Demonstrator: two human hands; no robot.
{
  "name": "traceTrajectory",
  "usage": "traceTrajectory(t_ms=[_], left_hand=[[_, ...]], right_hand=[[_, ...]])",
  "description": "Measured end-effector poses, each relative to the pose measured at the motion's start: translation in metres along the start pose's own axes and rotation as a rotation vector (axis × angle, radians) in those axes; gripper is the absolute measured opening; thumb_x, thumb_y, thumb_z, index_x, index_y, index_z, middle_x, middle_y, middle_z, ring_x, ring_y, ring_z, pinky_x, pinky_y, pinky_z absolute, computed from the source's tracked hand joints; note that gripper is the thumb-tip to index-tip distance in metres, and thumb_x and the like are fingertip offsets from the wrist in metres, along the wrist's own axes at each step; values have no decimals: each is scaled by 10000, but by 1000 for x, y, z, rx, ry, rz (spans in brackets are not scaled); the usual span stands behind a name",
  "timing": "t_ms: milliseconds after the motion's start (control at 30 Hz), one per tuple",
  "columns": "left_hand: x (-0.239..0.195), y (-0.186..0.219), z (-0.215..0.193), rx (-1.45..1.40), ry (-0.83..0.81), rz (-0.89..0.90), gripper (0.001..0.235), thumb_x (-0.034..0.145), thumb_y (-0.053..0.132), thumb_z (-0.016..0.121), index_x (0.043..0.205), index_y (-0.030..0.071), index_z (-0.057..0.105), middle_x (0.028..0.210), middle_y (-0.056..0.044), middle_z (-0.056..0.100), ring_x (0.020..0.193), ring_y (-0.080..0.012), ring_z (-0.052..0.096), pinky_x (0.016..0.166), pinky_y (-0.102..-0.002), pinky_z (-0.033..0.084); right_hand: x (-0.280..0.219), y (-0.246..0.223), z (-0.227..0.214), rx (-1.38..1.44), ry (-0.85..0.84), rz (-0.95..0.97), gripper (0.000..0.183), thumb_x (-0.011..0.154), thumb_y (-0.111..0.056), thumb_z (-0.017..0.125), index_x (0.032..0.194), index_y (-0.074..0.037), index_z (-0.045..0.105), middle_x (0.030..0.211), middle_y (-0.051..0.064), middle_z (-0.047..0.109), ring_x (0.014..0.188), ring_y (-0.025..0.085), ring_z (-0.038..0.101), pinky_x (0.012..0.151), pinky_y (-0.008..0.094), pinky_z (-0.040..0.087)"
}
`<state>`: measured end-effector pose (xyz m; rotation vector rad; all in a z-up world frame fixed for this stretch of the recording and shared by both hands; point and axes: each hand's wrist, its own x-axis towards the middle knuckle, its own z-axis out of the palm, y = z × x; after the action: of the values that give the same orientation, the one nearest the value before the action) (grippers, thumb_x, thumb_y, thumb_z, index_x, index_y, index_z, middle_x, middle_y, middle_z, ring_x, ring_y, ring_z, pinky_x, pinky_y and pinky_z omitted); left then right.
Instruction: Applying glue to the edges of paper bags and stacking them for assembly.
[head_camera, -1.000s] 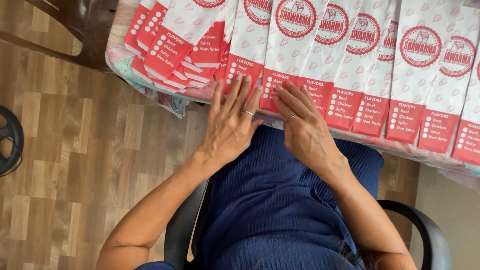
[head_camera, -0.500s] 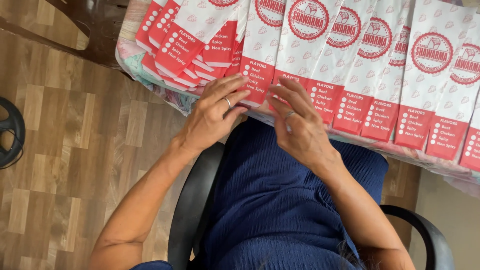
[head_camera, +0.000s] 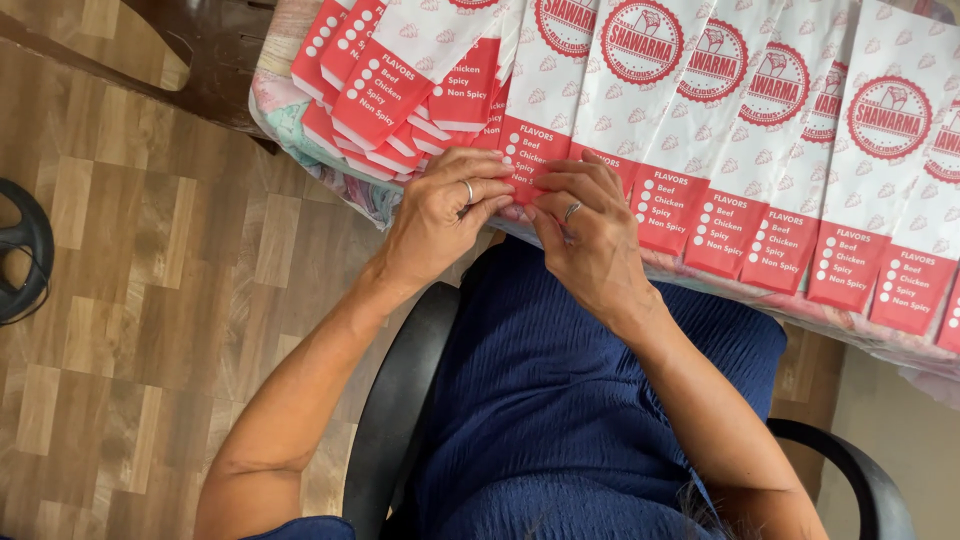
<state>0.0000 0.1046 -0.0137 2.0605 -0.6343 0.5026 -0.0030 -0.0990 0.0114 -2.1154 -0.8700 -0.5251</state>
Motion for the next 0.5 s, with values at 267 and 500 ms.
traceTrajectory(t_ms=[267,500], left_hand=[[7,11,5,-122,72,-225,191,849,-75,767,970,69,798,941,-58,751,1030,-266,714,919,-361,564],[36,4,-20,110,167,-123,218,885,-44,722,960,150,788,909,-40,719,966,-269,685,911,-388,524]], right_hand=[[6,9,0,189,-4,304,168,748,78,879,809,-12,751,908,95,746,983,320,724,1100,527,486],[9,3,-4,157,-37,312,163,741,103,845,838,-8,777,907,108,745,956,341,716,1099,520,480]])
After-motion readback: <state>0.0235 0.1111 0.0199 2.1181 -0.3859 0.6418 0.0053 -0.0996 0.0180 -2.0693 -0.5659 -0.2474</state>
